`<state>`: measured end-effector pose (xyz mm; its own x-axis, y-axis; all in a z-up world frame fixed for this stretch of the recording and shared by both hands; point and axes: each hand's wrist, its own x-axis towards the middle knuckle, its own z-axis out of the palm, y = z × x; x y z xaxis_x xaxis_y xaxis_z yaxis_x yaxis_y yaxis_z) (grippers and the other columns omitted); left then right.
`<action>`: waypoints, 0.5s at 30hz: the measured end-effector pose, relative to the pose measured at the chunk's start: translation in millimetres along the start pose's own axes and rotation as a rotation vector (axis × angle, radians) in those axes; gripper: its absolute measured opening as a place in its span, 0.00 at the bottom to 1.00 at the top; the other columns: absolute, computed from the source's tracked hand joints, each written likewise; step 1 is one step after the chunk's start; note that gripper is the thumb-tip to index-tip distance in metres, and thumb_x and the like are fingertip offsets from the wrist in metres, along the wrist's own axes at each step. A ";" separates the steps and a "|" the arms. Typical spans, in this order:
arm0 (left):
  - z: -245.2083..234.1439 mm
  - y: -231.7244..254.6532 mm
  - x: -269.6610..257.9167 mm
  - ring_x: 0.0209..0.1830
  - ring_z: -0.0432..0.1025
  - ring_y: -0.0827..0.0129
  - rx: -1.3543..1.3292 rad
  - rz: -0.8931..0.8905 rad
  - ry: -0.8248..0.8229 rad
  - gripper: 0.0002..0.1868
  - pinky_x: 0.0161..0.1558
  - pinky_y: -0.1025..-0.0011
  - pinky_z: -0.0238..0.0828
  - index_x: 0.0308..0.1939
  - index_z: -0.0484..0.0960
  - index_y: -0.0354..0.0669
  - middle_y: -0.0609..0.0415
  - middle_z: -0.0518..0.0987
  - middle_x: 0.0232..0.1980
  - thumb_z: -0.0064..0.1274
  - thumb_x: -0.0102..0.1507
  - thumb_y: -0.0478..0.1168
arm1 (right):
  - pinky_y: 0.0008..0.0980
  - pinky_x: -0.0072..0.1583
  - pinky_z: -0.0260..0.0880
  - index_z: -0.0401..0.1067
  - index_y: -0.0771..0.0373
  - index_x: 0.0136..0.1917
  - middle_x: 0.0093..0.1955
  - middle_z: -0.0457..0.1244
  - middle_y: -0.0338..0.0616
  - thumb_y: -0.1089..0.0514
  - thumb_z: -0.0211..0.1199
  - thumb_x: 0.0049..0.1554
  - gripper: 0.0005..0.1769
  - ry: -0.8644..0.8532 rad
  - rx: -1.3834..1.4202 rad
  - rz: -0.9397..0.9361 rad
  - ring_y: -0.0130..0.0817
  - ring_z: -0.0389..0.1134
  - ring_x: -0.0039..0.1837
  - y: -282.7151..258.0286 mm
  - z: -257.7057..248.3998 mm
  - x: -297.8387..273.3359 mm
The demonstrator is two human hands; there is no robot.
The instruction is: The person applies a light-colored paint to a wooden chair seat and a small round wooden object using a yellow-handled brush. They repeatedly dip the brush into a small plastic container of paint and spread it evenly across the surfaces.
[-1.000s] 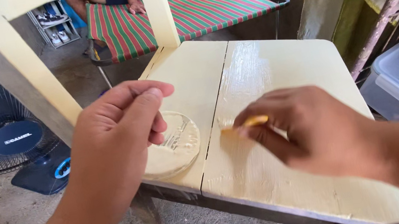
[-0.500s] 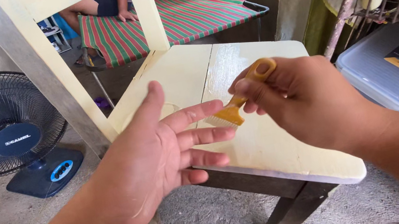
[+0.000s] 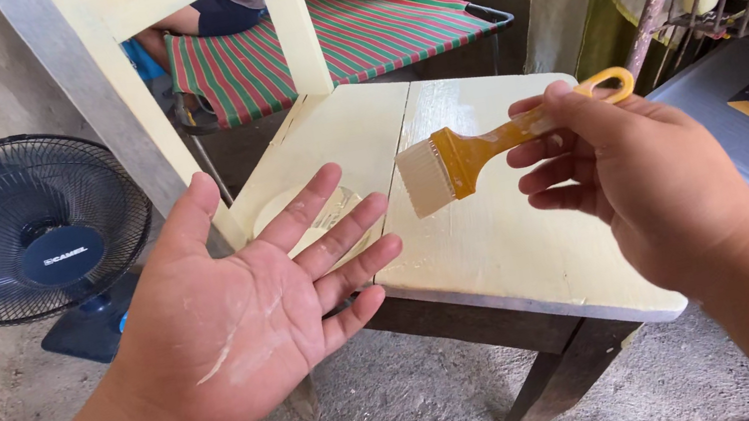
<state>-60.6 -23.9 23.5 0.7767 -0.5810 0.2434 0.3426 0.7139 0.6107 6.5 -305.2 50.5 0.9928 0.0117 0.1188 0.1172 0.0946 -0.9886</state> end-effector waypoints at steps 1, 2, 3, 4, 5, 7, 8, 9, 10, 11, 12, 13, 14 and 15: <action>0.1 -0.7 0.0 0.71 0.62 0.51 0.014 0.022 0.028 0.42 0.67 0.59 0.60 0.70 0.67 0.41 0.41 0.69 0.71 0.27 0.68 0.71 | 0.38 0.52 0.71 0.76 0.65 0.56 0.46 0.67 0.45 0.47 0.51 0.64 0.21 -0.002 0.048 0.020 0.36 0.68 0.47 1.4 2.9 -1.7; 0.1 -1.2 -0.7 0.71 0.63 0.50 0.028 0.044 0.056 0.42 0.68 0.58 0.60 0.70 0.67 0.40 0.40 0.70 0.70 0.29 0.68 0.70 | 0.38 0.52 0.71 0.75 0.64 0.56 0.45 0.67 0.46 0.47 0.50 0.64 0.21 0.031 0.055 0.057 0.36 0.67 0.46 2.1 5.2 -3.8; -0.3 -2.2 -1.3 0.66 0.65 0.53 0.070 0.102 0.314 0.40 0.64 0.60 0.62 0.67 0.70 0.41 0.42 0.72 0.66 0.31 0.67 0.68 | 0.38 0.52 0.71 0.75 0.64 0.56 0.45 0.67 0.46 0.47 0.49 0.64 0.21 0.063 0.062 0.095 0.36 0.67 0.46 3.0 7.6 -6.4; -1.4 -3.7 -0.6 0.62 0.68 0.55 0.111 0.158 0.573 0.38 0.61 0.62 0.65 0.63 0.72 0.41 0.45 0.74 0.62 0.34 0.65 0.67 | 0.38 0.52 0.71 0.74 0.63 0.56 0.45 0.67 0.47 0.46 0.49 0.64 0.22 0.095 0.069 0.133 0.36 0.66 0.45 3.4 9.8 -8.8; -2.6 -4.1 -1.7 0.58 0.71 0.57 0.152 0.214 0.831 0.36 0.58 0.63 0.67 0.60 0.75 0.41 0.47 0.76 0.57 0.36 0.64 0.65 | 0.38 0.52 0.70 0.74 0.63 0.56 0.45 0.67 0.47 0.46 0.47 0.65 0.22 0.086 0.074 0.131 0.36 0.66 0.45 3.4 12.2 -11.0; -6.2 -3.8 -3.6 0.51 0.69 0.63 0.348 0.256 1.116 0.24 0.54 0.63 0.66 0.57 0.76 0.46 0.53 0.75 0.53 0.44 0.63 0.55 | 0.38 0.52 0.70 0.75 0.64 0.56 0.45 0.67 0.48 0.47 0.44 0.66 0.24 0.070 0.083 0.127 0.37 0.66 0.45 2.9 15.5 -14.6; -8.4 -6.1 -4.4 0.50 0.69 0.64 0.308 0.251 1.218 0.22 0.53 0.63 0.66 0.56 0.76 0.46 0.53 0.75 0.52 0.45 0.63 0.52 | 0.39 0.52 0.70 0.74 0.65 0.57 0.45 0.67 0.48 0.47 0.44 0.66 0.23 0.057 0.076 0.123 0.37 0.66 0.45 2.9 17.1 -15.6; -10.0 -8.2 -5.4 0.49 0.68 0.64 0.266 0.245 1.318 0.20 0.52 0.63 0.65 0.56 0.76 0.47 0.53 0.74 0.52 0.47 0.63 0.50 | 0.39 0.52 0.70 0.73 0.65 0.57 0.46 0.67 0.48 0.47 0.44 0.66 0.23 0.045 0.069 0.117 0.37 0.66 0.45 2.7 18.6 -16.3; -11.0 -8.6 -7.3 0.47 0.67 0.64 0.222 0.237 1.417 0.19 0.52 0.63 0.64 0.55 0.76 0.48 0.53 0.74 0.52 0.48 0.62 0.47 | 0.39 0.52 0.70 0.73 0.65 0.58 0.46 0.68 0.48 0.48 0.44 0.67 0.23 0.032 0.062 0.111 0.38 0.66 0.46 2.7 20.0 -16.8; -12.0 -9.6 -8.7 0.48 0.67 0.64 0.221 0.203 1.435 0.19 0.51 0.62 0.65 0.55 0.75 0.48 0.53 0.73 0.52 0.49 0.62 0.46 | 0.39 0.52 0.70 0.71 0.63 0.58 0.46 0.68 0.49 0.50 0.44 0.65 0.20 0.047 0.045 0.112 0.38 0.67 0.46 3.5 21.6 -17.6; -12.7 -12.4 -8.1 0.48 0.68 0.64 0.219 0.170 1.453 0.19 0.51 0.61 0.66 0.56 0.74 0.48 0.53 0.73 0.52 0.50 0.62 0.45 | 0.40 0.53 0.70 0.70 0.61 0.59 0.46 0.68 0.49 0.52 0.44 0.64 0.19 0.061 0.028 0.113 0.38 0.67 0.46 4.6 23.5 -18.1; -12.4 -14.7 -7.1 0.49 0.68 0.63 0.217 0.136 1.470 0.19 0.51 0.61 0.66 0.56 0.73 0.48 0.53 0.73 0.53 0.51 0.62 0.44 | 0.40 0.53 0.71 0.69 0.59 0.59 0.46 0.69 0.50 0.53 0.44 0.63 0.17 0.076 0.010 0.114 0.38 0.68 0.46 5.2 25.4 -18.3; -11.0 -15.5 -6.3 0.48 0.68 0.65 0.266 0.156 1.454 0.19 0.51 0.61 0.66 0.56 0.74 0.48 0.54 0.73 0.53 0.51 0.61 0.45 | 0.40 0.53 0.71 0.68 0.59 0.58 0.46 0.69 0.49 0.53 0.46 0.63 0.15 0.064 -0.008 0.126 0.38 0.68 0.46 5.7 27.3 -18.2; -8.7 -15.7 -4.0 0.48 0.68 0.66 0.318 0.173 1.435 0.19 0.51 0.62 0.65 0.55 0.76 0.49 0.55 0.73 0.53 0.51 0.60 0.45 | 0.39 0.53 0.71 0.67 0.60 0.56 0.46 0.69 0.49 0.53 0.48 0.63 0.13 0.055 -0.024 0.138 0.38 0.68 0.47 6.0 28.9 -17.7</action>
<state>-64.4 -29.4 6.3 0.7060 0.5101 -0.4913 0.2133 0.5083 0.8343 -11.0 -276.0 45.2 0.9992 -0.0320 -0.0232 -0.0209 0.0721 -0.9972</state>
